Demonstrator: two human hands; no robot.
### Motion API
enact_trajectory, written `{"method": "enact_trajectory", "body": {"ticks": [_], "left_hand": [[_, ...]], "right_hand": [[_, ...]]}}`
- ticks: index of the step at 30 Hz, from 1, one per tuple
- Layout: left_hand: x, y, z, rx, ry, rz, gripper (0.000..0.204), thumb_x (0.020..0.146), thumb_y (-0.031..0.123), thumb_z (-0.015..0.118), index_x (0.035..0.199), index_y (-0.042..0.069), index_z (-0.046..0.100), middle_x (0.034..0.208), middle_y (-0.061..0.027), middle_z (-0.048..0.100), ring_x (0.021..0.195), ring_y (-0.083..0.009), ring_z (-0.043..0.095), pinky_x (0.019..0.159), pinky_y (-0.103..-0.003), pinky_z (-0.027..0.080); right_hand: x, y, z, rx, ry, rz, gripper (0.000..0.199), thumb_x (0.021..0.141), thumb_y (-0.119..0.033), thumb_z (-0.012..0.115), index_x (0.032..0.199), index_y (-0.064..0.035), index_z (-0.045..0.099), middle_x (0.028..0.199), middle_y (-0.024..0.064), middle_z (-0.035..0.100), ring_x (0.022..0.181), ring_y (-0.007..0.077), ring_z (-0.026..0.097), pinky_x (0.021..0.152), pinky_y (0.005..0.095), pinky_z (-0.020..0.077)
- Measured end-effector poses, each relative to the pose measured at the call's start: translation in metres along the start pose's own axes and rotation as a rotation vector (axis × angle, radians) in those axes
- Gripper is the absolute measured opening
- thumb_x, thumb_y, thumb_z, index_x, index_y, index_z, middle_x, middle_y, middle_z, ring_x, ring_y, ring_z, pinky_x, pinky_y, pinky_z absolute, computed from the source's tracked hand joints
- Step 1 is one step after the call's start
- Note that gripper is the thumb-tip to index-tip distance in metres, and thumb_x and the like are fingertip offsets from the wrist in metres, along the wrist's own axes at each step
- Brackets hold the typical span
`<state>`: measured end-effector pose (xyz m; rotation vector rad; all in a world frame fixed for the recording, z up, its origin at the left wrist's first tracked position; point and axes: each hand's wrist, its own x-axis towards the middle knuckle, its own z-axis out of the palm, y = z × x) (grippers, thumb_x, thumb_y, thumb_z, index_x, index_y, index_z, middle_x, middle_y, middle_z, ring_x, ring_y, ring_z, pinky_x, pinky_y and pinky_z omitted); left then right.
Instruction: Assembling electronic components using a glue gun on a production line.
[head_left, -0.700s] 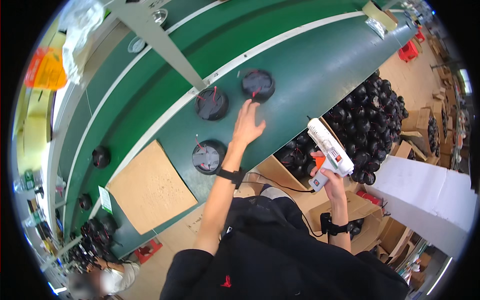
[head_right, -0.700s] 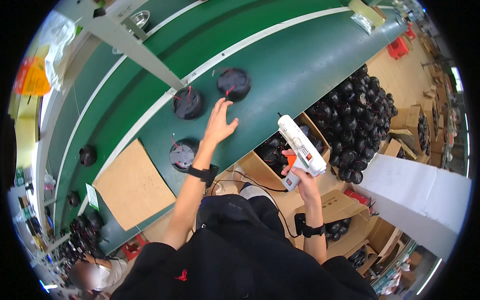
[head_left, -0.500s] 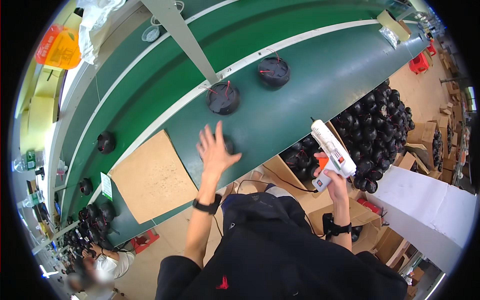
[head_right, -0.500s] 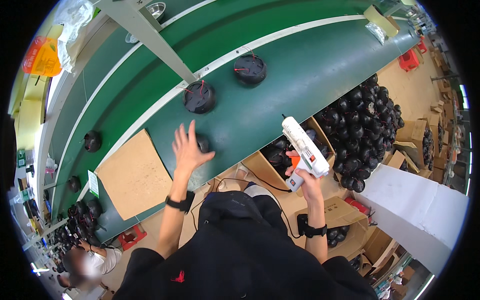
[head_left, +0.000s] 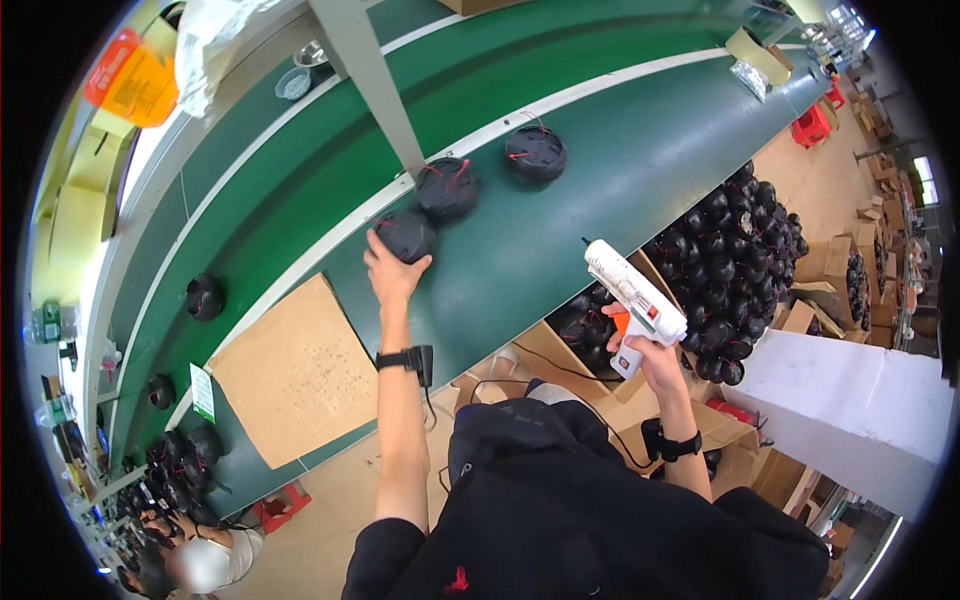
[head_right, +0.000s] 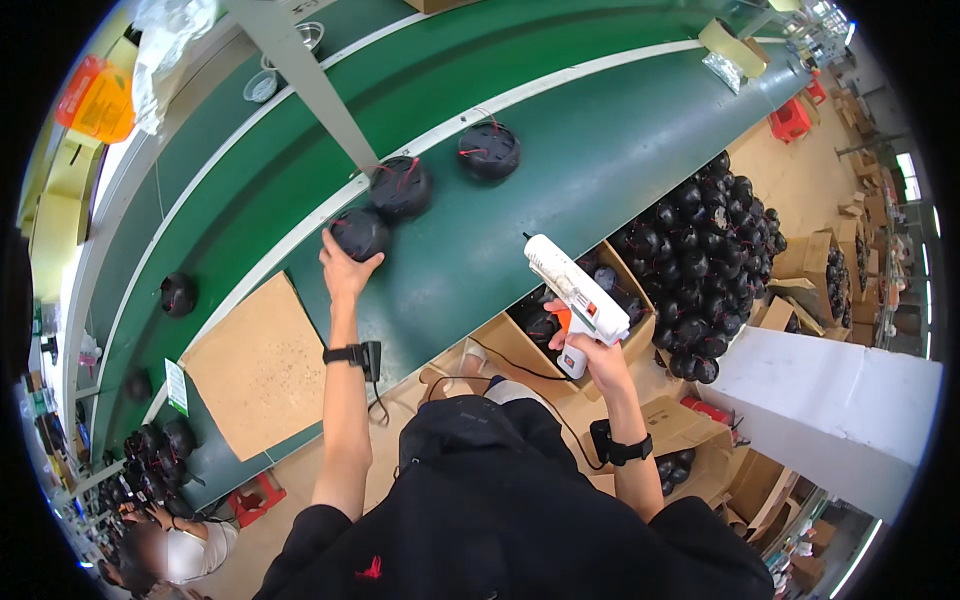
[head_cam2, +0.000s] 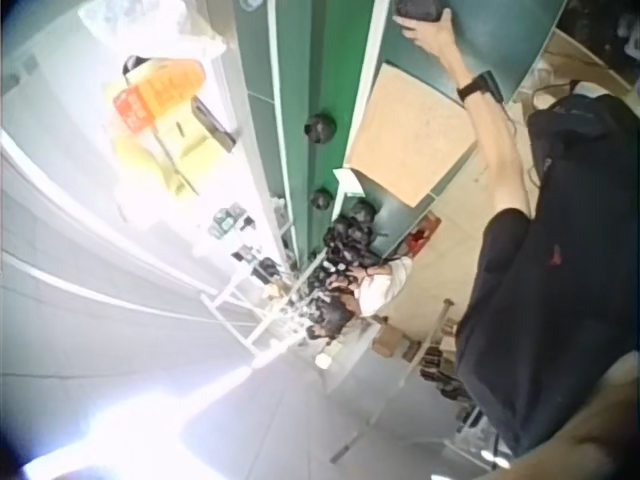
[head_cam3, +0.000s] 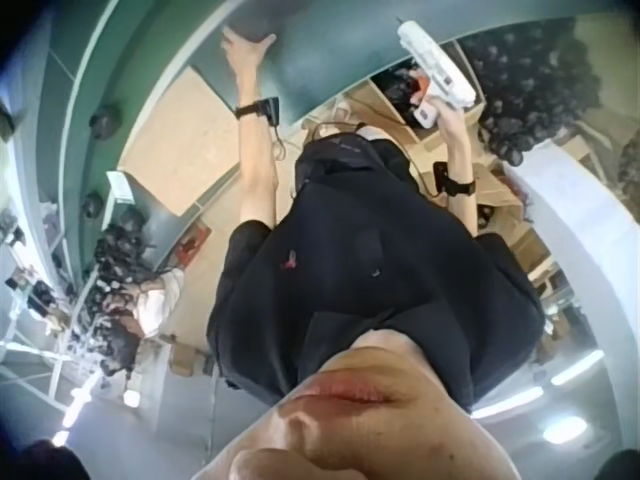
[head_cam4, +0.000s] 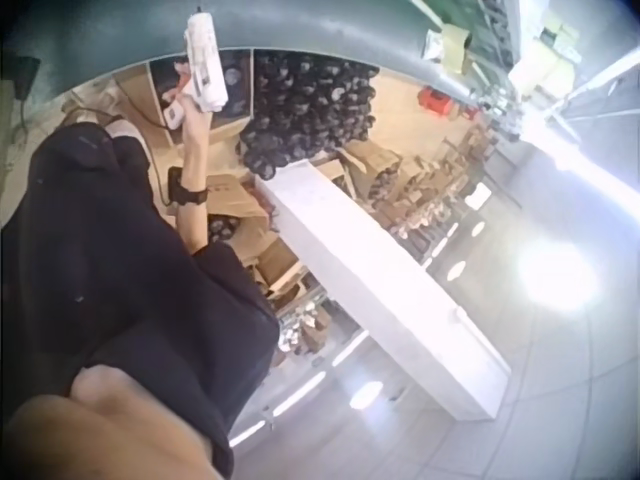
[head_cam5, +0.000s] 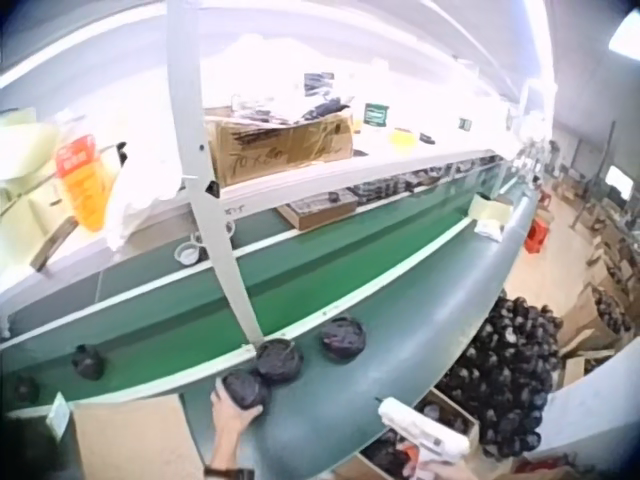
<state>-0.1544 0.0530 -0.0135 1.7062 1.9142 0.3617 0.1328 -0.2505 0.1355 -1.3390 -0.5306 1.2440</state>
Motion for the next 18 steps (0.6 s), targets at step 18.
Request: {"method": "enact_trajectory", "body": {"ticks": [18], "left_hand": [[-0.138, -0.326, -0.157, 0.286, 0.11, -0.162, 0.103, 0.074, 0.052, 0.078, 0.156, 0.011, 0.031, 0.158, -0.032, 0.024, 0.147, -0.0493, 0.021, 0.119, -0.058, 0.023]], "right_hand": [[0.012, 0.064, 0.108, -0.384, -0.366, 0.183, 0.043, 0.091, -0.005, 0.066, 0.133, -0.0034, 0.056, 0.083, -0.0047, 0.054, 0.059, 0.0025, 0.044, 0.051, 0.0207, 0.0341]]}}
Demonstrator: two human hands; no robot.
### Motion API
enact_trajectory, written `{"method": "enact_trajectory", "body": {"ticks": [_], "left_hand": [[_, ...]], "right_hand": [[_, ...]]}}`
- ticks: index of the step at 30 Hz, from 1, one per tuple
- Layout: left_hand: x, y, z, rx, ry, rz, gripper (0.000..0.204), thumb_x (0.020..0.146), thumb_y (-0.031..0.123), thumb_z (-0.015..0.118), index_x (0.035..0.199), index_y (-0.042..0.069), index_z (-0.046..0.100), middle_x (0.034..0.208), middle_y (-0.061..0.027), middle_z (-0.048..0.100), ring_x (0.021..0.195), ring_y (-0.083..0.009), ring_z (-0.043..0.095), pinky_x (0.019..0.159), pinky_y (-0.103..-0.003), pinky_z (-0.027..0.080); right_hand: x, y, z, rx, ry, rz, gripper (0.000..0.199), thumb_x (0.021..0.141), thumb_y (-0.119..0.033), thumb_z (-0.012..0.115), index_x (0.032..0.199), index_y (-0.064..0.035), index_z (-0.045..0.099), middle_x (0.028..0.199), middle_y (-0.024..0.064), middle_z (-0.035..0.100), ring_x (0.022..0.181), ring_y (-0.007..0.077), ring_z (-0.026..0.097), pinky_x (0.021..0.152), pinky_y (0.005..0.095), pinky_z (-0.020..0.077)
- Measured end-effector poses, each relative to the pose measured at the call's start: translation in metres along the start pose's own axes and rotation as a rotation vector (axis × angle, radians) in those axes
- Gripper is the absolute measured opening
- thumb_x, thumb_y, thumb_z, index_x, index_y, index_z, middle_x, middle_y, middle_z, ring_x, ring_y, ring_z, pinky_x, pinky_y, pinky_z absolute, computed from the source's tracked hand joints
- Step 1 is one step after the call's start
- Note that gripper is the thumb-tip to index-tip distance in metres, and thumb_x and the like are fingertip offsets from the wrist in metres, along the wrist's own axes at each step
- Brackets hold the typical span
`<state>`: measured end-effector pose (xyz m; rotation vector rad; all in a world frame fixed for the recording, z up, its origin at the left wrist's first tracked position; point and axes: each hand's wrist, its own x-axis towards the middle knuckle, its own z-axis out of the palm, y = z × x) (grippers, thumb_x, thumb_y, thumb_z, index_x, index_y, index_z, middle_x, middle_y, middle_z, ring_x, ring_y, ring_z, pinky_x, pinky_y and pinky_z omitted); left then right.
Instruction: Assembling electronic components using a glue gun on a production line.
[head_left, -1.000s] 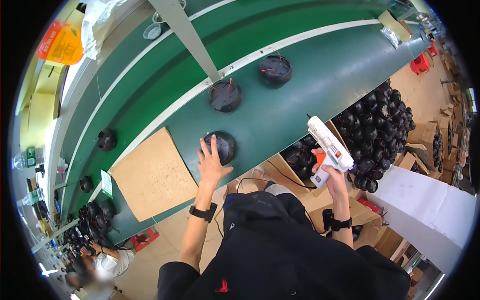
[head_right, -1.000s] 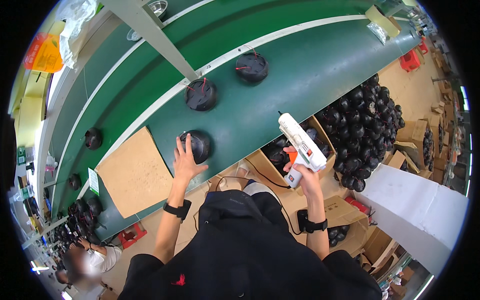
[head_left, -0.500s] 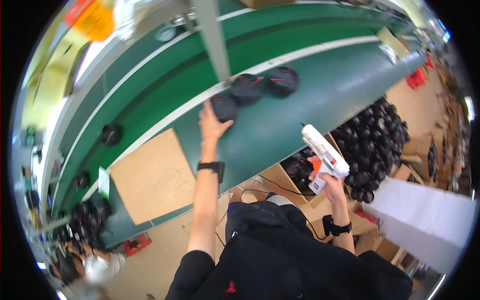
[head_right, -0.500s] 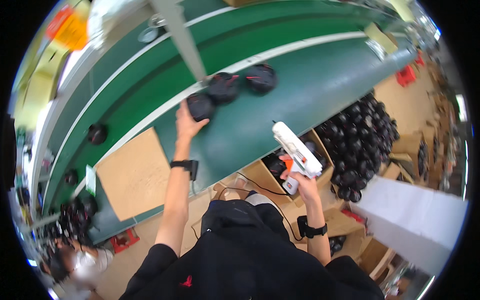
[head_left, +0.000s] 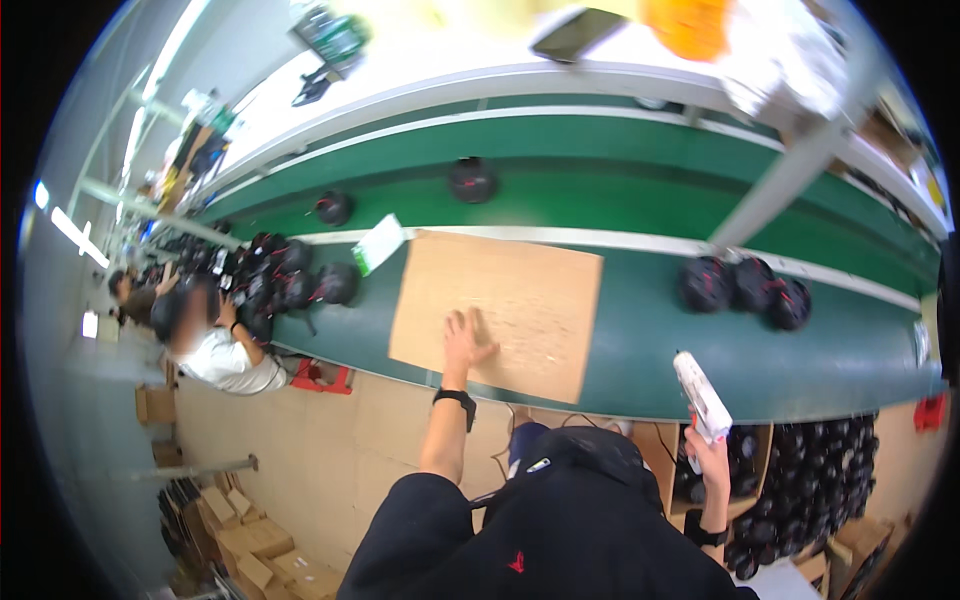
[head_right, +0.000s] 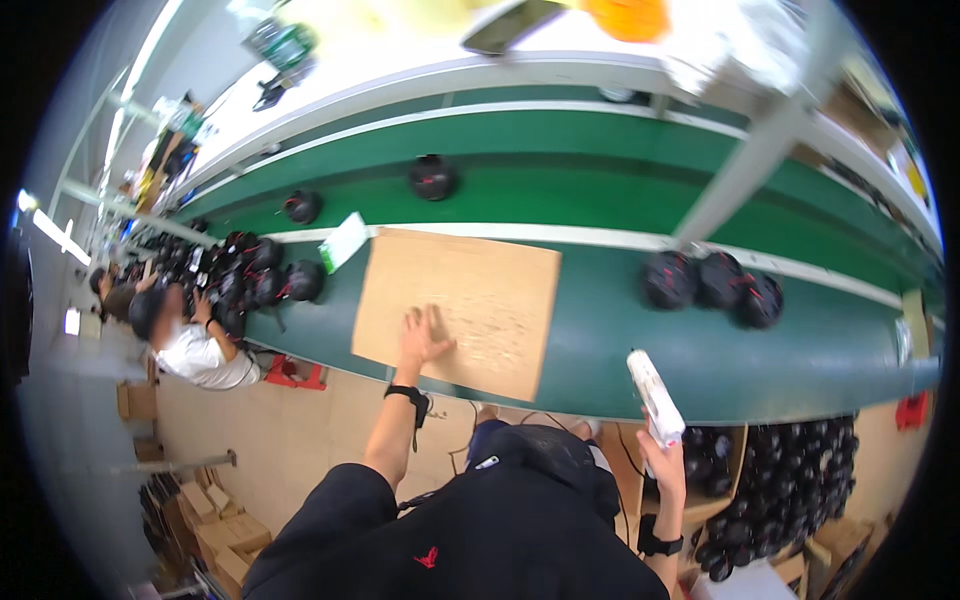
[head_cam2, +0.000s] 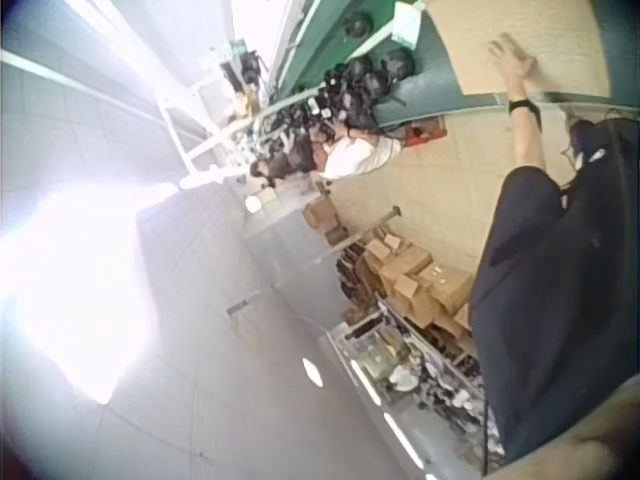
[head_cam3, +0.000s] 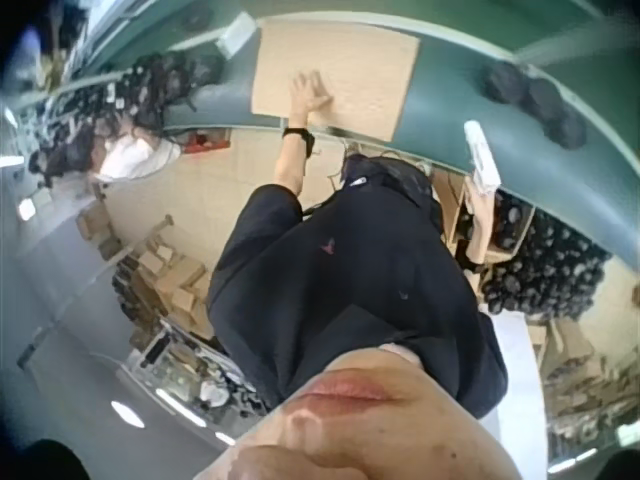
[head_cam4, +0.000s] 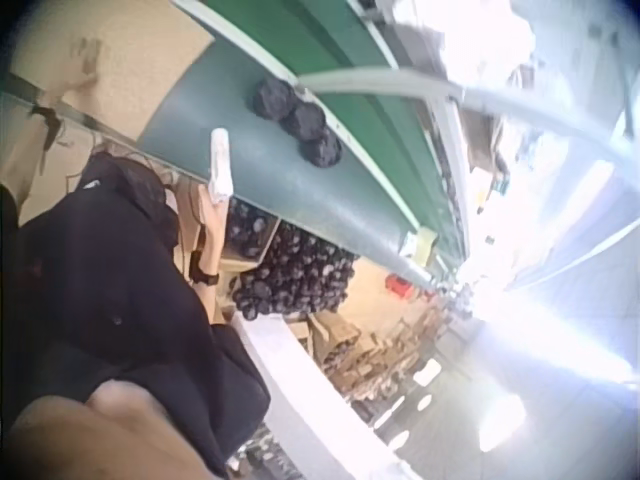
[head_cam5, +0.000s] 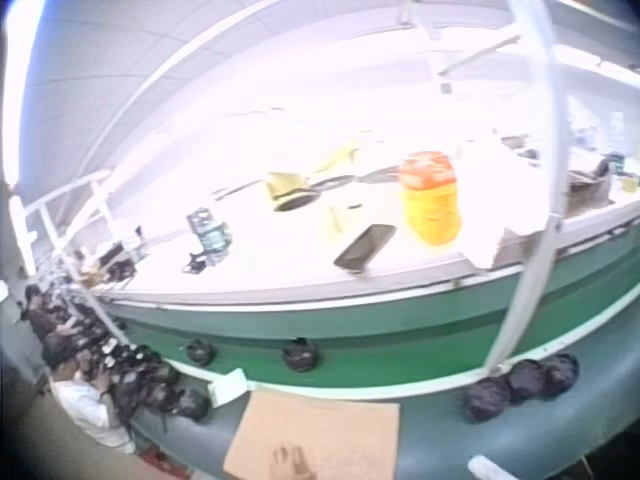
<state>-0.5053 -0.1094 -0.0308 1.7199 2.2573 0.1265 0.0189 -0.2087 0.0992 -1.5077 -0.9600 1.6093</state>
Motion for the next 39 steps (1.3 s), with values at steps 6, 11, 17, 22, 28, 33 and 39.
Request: {"method": "enact_trajectory", "body": {"ticks": [6, 11, 17, 22, 28, 33, 39], "left_hand": [[-0.011, 0.02, -0.002, 0.027, -0.131, -0.043, 0.103, 0.08, 0.06, 0.069, 0.157, 0.007, 0.025, 0.158, -0.0352, 0.02, 0.146, -0.0527, 0.023, 0.115, -0.063, 0.026], [0.078, 0.002, -0.058, -0.101, -0.571, 0.042, 0.086, 0.081, 0.055, 0.071, 0.141, -0.001, 0.047, 0.141, -0.0313, 0.046, 0.131, -0.0443, 0.047, 0.104, -0.053, 0.045], [0.289, -0.036, -0.114, -0.454, 0.326, 0.247, 0.13, 0.058, 0.032, 0.093, 0.156, 0.004, 0.012, 0.151, -0.0378, 0.027, 0.134, -0.0511, 0.038, 0.111, -0.055, 0.038], [0.39, -0.013, -0.086, -0.563, 0.206, 0.241, 0.142, 0.047, 0.044, 0.097, 0.156, 0.008, 0.013, 0.15, -0.0292, 0.028, 0.133, -0.0519, 0.038, 0.106, -0.055, 0.045], [0.318, -0.006, -0.104, -0.578, 0.121, 0.27, 0.132, 0.051, 0.041, 0.096, 0.155, 0.006, 0.021, 0.148, -0.0264, 0.033, 0.129, -0.0491, 0.043, 0.105, -0.052, 0.047], [0.129, -0.036, -0.094, -0.649, -0.018, 0.333, 0.121, 0.048, 0.032, 0.095, 0.149, 0.002, 0.035, 0.147, -0.0258, 0.039, 0.134, -0.045, 0.042, 0.111, -0.05, 0.04], [0.019, -0.074, -0.067, -0.501, 0.061, 0.021, 0.124, 0.058, 0.034, 0.095, 0.154, 0.002, 0.025, 0.152, -0.0303, 0.028, 0.138, -0.0479, 0.036, 0.112, -0.051, 0.037]], "right_hand": [[0.051, -0.005, 0.129, -0.039, 0.083, 0.115, 0.037, 0.091, -0.001, 0.064, 0.128, -0.0042, 0.059, 0.086, -0.0007, 0.059, 0.051, 0.0035, 0.045, 0.045, 0.0223, 0.0343], [0.076, -0.031, 0.199, -0.229, 0.137, 0.197, 0.028, 0.09, -0.007, 0.065, 0.118, -0.0009, 0.065, 0.077, -0.0034, 0.058, 0.054, 0.0043, 0.046, 0.047, 0.0243, 0.0359], [0.058, -0.04, 0.248, -0.32, 0.211, 0.2, 0.026, 0.093, -0.011, 0.066, 0.118, -0.0012, 0.063, 0.082, 0.0005, 0.063, 0.055, 0.0061, 0.051, 0.049, 0.0254, 0.0403], [0.044, -0.045, 0.268, -0.296, 0.187, 0.23, 0.026, 0.097, -0.013, 0.065, 0.118, 0.0001, 0.06, 0.085, 0.0022, 0.063, 0.053, 0.0071, 0.054, 0.046, 0.0239, 0.0415], [0.056, -0.034, 0.267, -0.215, 0.096, 0.237, 0.033, 0.096, -0.005, 0.061, 0.127, 0.0016, 0.052, 0.124, 0.0138, 0.065, 0.056, 0.0067, 0.054, 0.046, 0.0232, 0.0438], [0.093, -0.035, 0.266, -0.221, -0.033, 0.142, 0.024, 0.098, -0.01, 0.06, 0.12, -0.0029, 0.059, 0.115, 0.0079, 0.067, 0.054, 0.0041, 0.05, 0.044, 0.021, 0.0382], [0.134, -0.056, 0.296, -0.428, -0.295, 0.082, 0.028, 0.094, -0.007, 0.063, 0.121, -0.0003, 0.062, 0.107, 0.0052, 0.069, 0.067, 0.0085, 0.058, 0.056, 0.025, 0.0476]]}}
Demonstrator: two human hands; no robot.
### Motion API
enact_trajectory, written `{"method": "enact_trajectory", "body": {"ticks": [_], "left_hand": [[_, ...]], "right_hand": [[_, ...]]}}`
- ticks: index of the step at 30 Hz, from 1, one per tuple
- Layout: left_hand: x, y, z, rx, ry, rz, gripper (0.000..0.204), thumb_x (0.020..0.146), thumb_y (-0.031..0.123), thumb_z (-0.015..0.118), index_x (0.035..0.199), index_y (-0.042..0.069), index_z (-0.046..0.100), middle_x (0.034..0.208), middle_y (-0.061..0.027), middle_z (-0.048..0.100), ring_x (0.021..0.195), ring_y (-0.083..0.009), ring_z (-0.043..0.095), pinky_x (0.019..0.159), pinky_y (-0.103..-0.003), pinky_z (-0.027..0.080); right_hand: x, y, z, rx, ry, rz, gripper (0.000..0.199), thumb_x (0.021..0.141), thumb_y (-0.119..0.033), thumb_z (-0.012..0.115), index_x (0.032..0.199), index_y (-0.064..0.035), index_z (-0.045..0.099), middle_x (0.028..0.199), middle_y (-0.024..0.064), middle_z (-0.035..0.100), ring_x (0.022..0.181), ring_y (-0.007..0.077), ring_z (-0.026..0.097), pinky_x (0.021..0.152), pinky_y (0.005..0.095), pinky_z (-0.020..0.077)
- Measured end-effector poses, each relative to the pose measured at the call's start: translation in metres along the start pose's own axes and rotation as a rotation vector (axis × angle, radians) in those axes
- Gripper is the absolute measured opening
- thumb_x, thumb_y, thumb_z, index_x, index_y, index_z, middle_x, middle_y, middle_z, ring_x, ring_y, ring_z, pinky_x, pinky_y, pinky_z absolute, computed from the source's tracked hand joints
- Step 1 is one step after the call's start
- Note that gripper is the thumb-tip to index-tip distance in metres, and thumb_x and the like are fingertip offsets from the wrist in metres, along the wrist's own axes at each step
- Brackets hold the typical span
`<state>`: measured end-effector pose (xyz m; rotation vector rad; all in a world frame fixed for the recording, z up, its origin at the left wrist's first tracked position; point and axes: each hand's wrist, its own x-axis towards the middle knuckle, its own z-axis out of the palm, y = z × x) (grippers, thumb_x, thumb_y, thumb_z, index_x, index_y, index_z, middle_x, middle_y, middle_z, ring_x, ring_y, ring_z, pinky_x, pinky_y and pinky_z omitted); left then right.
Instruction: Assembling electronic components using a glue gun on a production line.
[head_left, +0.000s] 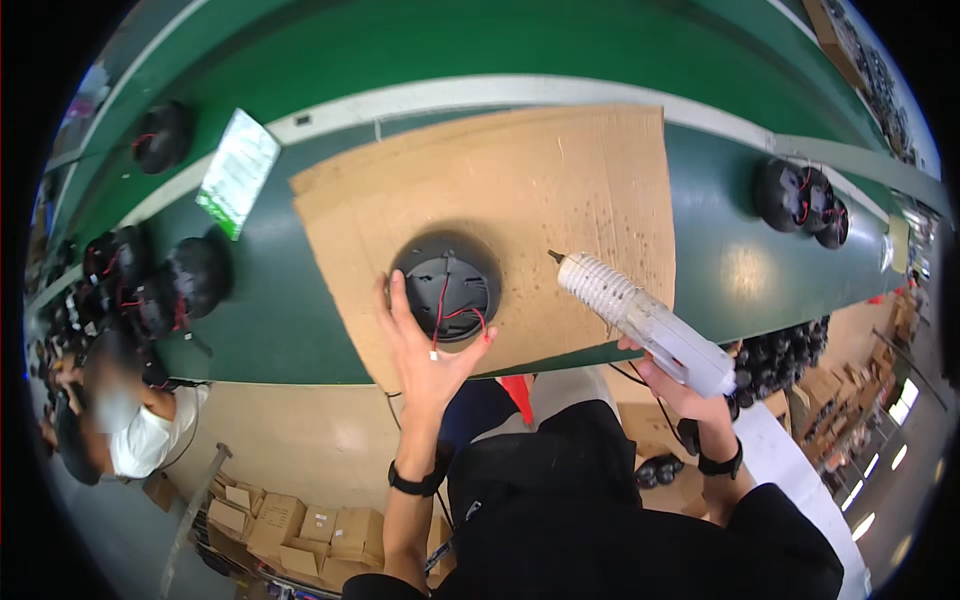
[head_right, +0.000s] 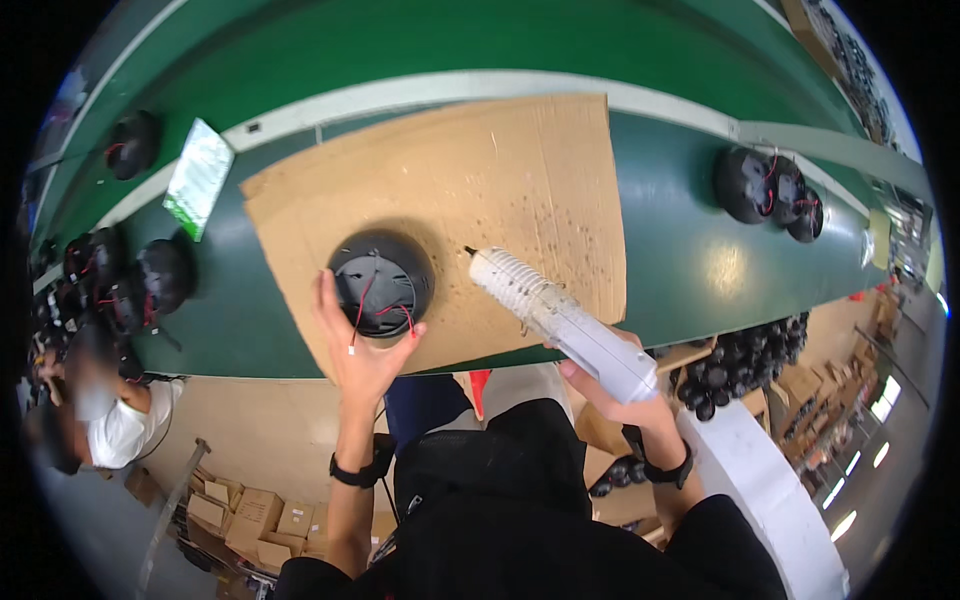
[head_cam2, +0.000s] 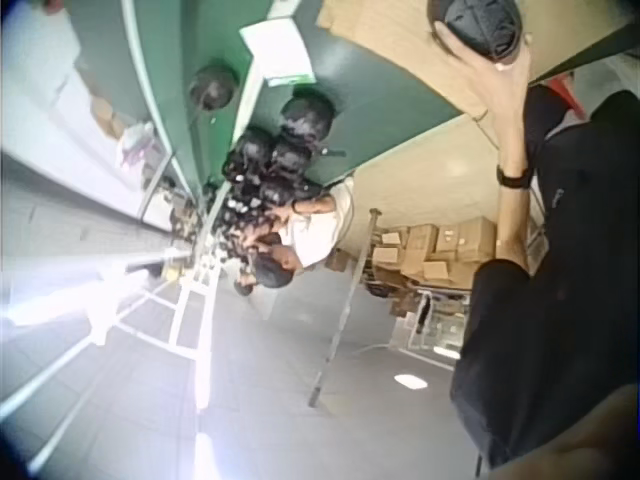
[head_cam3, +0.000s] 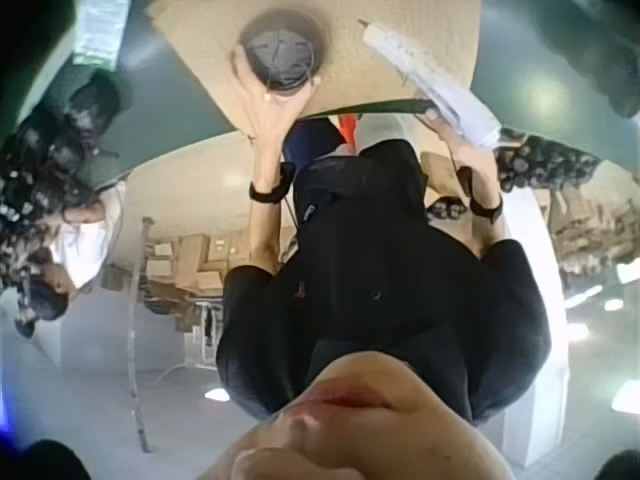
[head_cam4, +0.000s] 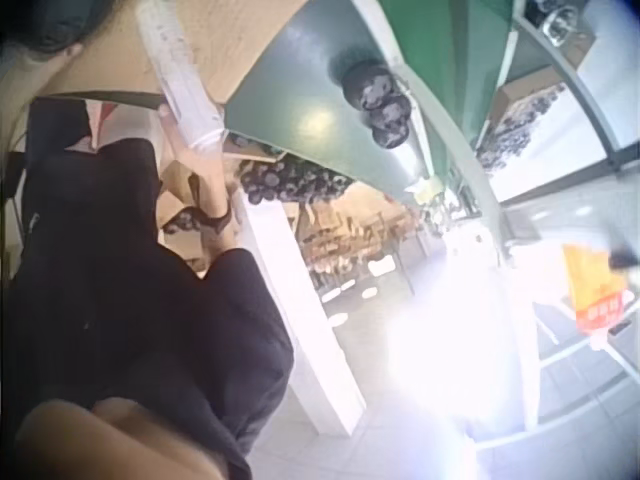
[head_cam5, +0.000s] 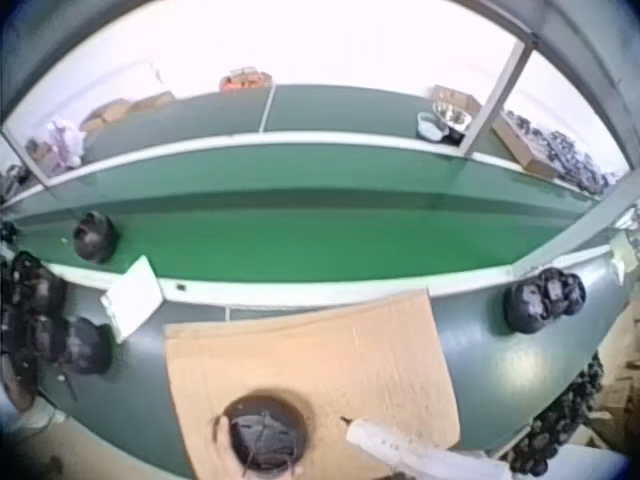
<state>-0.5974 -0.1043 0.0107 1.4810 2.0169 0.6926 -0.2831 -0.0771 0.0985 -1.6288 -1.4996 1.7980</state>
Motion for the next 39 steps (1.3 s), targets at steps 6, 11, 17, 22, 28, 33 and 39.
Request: {"method": "enact_trajectory", "body": {"ticks": [6, 11, 17, 22, 28, 33, 39], "left_hand": [[0.031, -0.003, -0.037, -0.131, -0.14, 0.317, 0.096, 0.06, 0.026, 0.089, 0.145, 0.006, 0.048, 0.147, -0.0295, 0.039, 0.136, -0.0478, 0.041, 0.109, -0.051, 0.04], [0.095, -0.014, -0.04, -0.268, -0.26, 0.473, 0.053, 0.062, 0.013, 0.08, 0.114, 0.005, 0.073, 0.115, -0.0142, 0.061, 0.099, -0.0313, 0.061, 0.083, -0.041, 0.051], [0.131, -0.03, -0.034, -0.196, -0.479, 0.741, 0.023, 0.072, 0.0, 0.078, 0.096, 0.002, 0.076, 0.089, -0.0034, 0.066, 0.074, -0.0125, 0.058, 0.063, -0.027, 0.044], [0.132, -0.03, -0.021, -0.5, -0.56, 0.34, 0.006, 0.084, 0.006, 0.076, 0.088, 0.001, 0.075, 0.073, 0.0022, 0.063, 0.064, -0.0035, 0.051, 0.054, -0.02, 0.032], [0.129, -0.031, -0.018, -0.46, -0.495, 0.298, 0.006, 0.088, 0.009, 0.075, 0.088, 0.003, 0.075, 0.071, 0.0051, 0.062, 0.061, -0.0003, 0.048, 0.053, -0.02, 0.029], [0.129, -0.029, -0.018, -0.455, -0.476, 0.335, 0.005, 0.088, 0.009, 0.075, 0.088, 0.004, 0.075, 0.071, 0.0055, 0.061, 0.061, -0.0002, 0.047, 0.052, -0.02, 0.028], [0.128, -0.033, -0.021, -0.418, -0.485, 0.331, 0.005, 0.088, 0.006, 0.073, 0.091, 0.004, 0.075, 0.073, 0.0058, 0.062, 0.063, 0.0, 0.046, 0.054, -0.019, 0.029]], "right_hand": [[-0.012, -0.006, 0.011, -0.135, 0.104, -0.098, 0.041, 0.075, -0.016, 0.071, 0.111, 0.0041, 0.066, 0.1, 0.02, 0.07, 0.088, 0.038, 0.069, 0.078, 0.0381, 0.0545], [-0.034, 0.017, 0.013, -0.437, -0.071, -0.043, 0.036, 0.073, -0.011, 0.073, 0.107, 0.002, 0.067, 0.102, 0.0195, 0.071, 0.085, 0.0348, 0.071, 0.076, 0.0369, 0.055], [0.022, -0.039, 0.06, -0.401, -0.12, -0.05, 0.028, 0.076, -0.011, 0.074, 0.101, 0.0005, 0.068, 0.104, 0.0211, 0.071, 0.086, 0.032, 0.073, 0.074, 0.0341, 0.0565], [0.04, -0.032, 0.066, -0.444, -0.115, -0.218, 0.032, 0.077, -0.016, 0.075, 0.102, 0.0029, 0.067, 0.104, 0.0195, 0.07, 0.082, 0.0313, 0.072, 0.068, 0.0342, 0.0579], [0.053, -0.046, 0.08, -0.585, -0.107, -0.271, 0.031, 0.075, -0.016, 0.076, 0.099, 0.0015, 0.068, 0.097, 0.0171, 0.068, 0.077, 0.029, 0.072, 0.064, 0.0338, 0.058], [0.052, -0.05, 0.08, -0.627, -0.093, -0.273, 0.031, 0.074, -0.013, 0.077, 0.099, 0.0014, 0.068, 0.093, 0.0162, 0.067, 0.073, 0.0282, 0.072, 0.061, 0.0338, 0.058], [0.052, -0.047, 0.081, -0.647, -0.098, -0.249, 0.028, 0.074, -0.014, 0.078, 0.095, 0.0006, 0.067, 0.088, 0.0144, 0.066, 0.07, 0.0265, 0.07, 0.057, 0.034, 0.0568]]}}
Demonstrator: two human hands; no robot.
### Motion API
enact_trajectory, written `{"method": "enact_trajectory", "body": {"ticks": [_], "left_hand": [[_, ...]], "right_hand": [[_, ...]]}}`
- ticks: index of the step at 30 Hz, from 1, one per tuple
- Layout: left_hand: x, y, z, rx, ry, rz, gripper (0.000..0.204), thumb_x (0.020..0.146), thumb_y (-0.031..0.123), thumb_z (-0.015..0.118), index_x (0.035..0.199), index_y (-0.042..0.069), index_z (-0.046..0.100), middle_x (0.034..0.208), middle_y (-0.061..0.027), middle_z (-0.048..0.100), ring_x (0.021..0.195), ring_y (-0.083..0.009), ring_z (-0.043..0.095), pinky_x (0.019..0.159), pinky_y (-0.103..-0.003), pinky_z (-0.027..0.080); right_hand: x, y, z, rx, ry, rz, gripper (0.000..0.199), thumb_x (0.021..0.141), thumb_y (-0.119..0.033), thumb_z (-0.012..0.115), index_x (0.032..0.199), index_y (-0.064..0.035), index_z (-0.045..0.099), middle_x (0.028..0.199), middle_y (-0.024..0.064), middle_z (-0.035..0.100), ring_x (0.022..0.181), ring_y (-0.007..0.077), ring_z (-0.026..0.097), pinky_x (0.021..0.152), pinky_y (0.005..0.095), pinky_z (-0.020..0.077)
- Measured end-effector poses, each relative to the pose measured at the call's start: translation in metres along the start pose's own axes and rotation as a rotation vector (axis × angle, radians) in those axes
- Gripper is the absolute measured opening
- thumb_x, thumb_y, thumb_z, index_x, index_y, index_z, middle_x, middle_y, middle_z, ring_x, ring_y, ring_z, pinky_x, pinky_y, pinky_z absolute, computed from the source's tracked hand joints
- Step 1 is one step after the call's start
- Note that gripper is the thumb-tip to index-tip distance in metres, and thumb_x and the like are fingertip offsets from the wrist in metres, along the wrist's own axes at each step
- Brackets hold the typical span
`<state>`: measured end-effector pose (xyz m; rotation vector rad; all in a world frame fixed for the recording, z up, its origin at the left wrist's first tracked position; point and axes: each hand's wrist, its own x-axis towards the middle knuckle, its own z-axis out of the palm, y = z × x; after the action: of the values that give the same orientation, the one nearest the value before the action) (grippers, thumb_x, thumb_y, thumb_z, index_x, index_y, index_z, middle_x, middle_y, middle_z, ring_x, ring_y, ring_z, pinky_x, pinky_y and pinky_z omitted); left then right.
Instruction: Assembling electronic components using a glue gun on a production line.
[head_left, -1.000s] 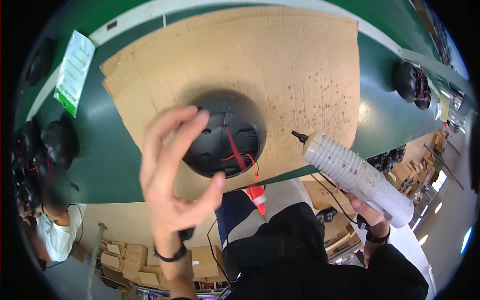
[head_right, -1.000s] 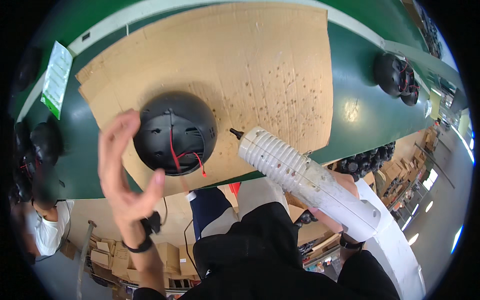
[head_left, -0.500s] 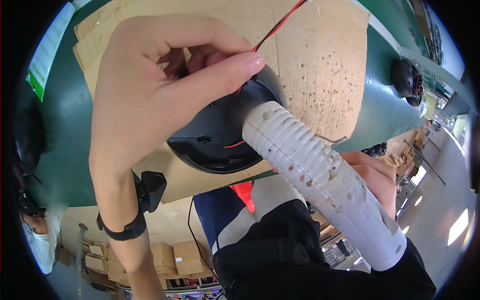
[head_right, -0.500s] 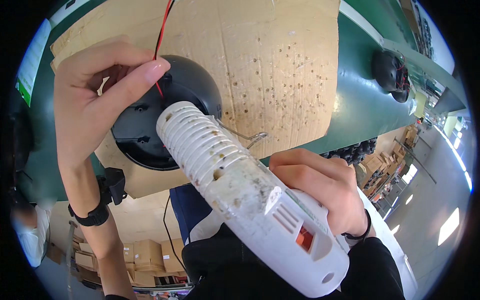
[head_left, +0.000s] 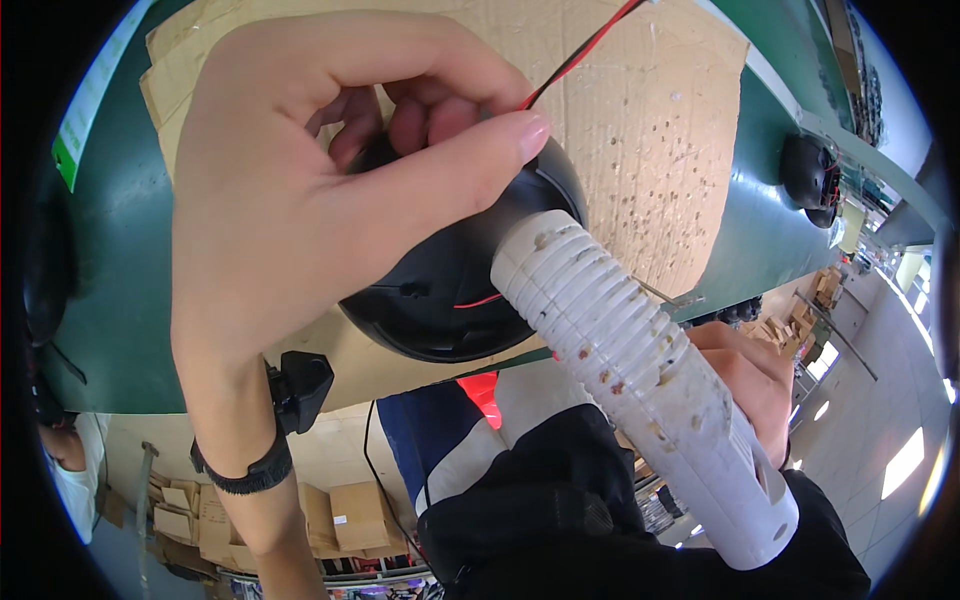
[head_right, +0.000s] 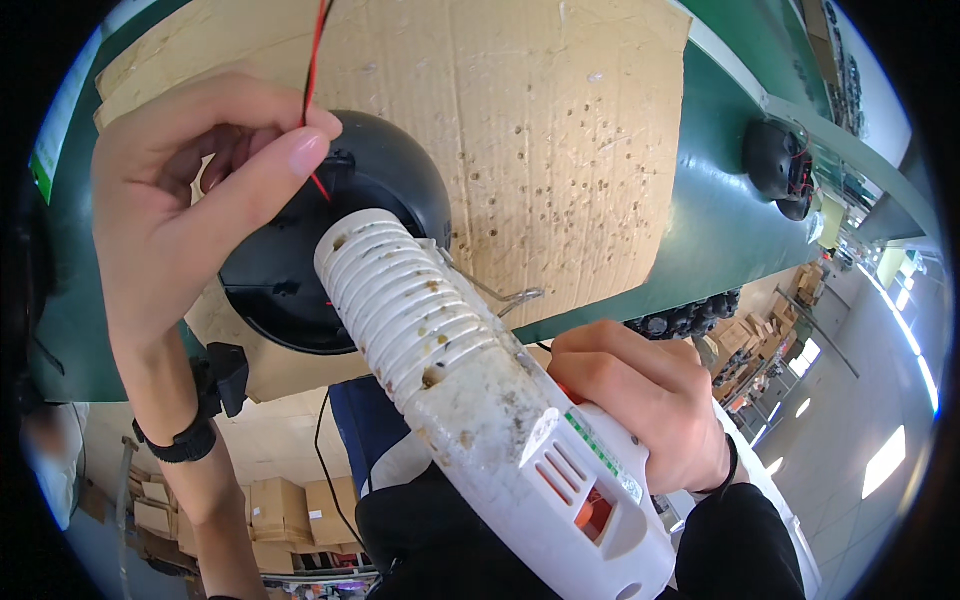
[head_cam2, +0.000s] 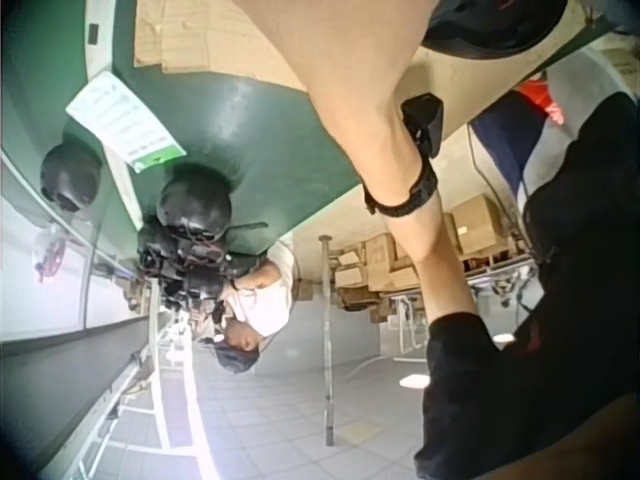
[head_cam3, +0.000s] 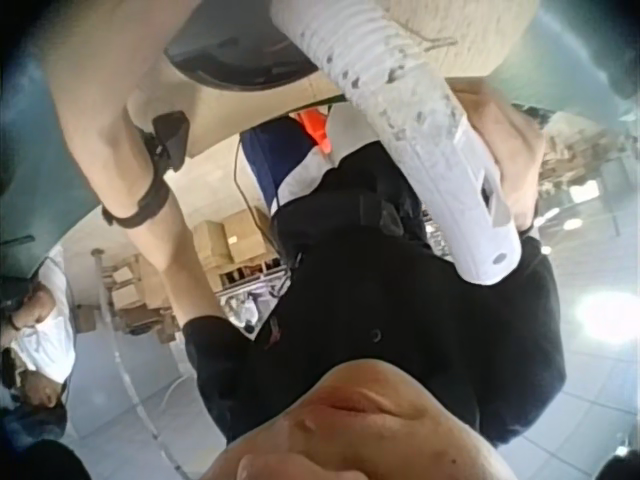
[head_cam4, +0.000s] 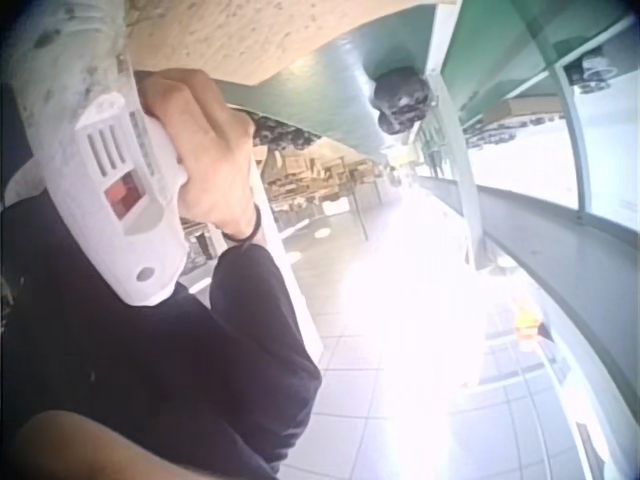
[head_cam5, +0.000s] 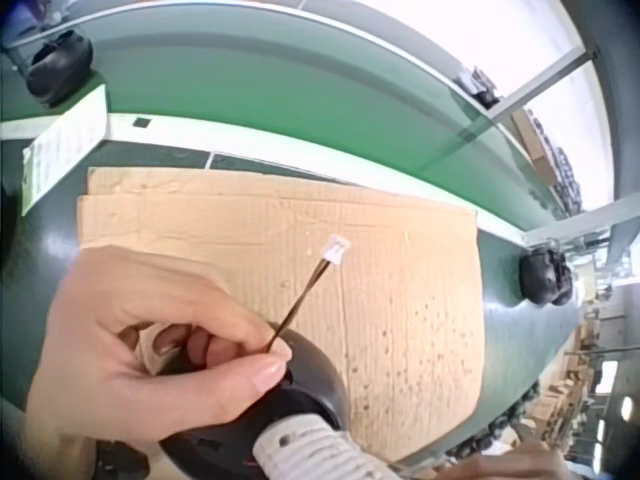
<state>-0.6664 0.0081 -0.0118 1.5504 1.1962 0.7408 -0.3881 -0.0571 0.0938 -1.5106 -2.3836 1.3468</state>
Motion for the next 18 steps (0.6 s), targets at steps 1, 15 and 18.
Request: {"method": "enact_trajectory", "body": {"ticks": [1, 15, 18], "left_hand": [[-0.002, 0.001, -0.003, 0.008, -0.006, 0.023, 0.005, 0.088, 0.005, 0.073, 0.092, 0.003, 0.074, 0.076, 0.0045, 0.062, 0.064, -0.001, 0.047, 0.055, -0.019, 0.031], [-0.054, 0.0, 0.002, 0.012, 0.059, 0.34, 0.025, 0.055, 0.0, 0.072, 0.08, 0.002, 0.073, 0.078, -0.0094, 0.065, 0.065, -0.0232, 0.054, 0.058, -0.032, 0.042], [-0.064, 0.005, 0.004, 0.071, 0.086, 0.342, 0.026, 0.051, 0.002, 0.073, 0.077, 0.004, 0.074, 0.076, -0.0076, 0.065, 0.065, -0.0241, 0.055, 0.057, -0.032, 0.044]], "right_hand": [[0.0, 0.0, -0.001, 0.002, 0.0, -0.003, 0.028, 0.074, -0.014, 0.078, 0.095, 0.0006, 0.067, 0.088, 0.0144, 0.066, 0.07, 0.0265, 0.07, 0.057, 0.034, 0.0568], [-0.002, 0.007, -0.004, 0.1, -0.03, 0.045, 0.027, 0.075, -0.012, 0.075, 0.096, 0.0013, 0.066, 0.089, 0.0156, 0.066, 0.07, 0.0282, 0.069, 0.058, 0.0347, 0.0557], [0.0, 0.001, -0.006, 0.09, -0.063, 0.033, 0.027, 0.074, -0.013, 0.076, 0.095, 0.0008, 0.066, 0.089, 0.0146, 0.066, 0.069, 0.0276, 0.069, 0.058, 0.0344, 0.0555]]}}
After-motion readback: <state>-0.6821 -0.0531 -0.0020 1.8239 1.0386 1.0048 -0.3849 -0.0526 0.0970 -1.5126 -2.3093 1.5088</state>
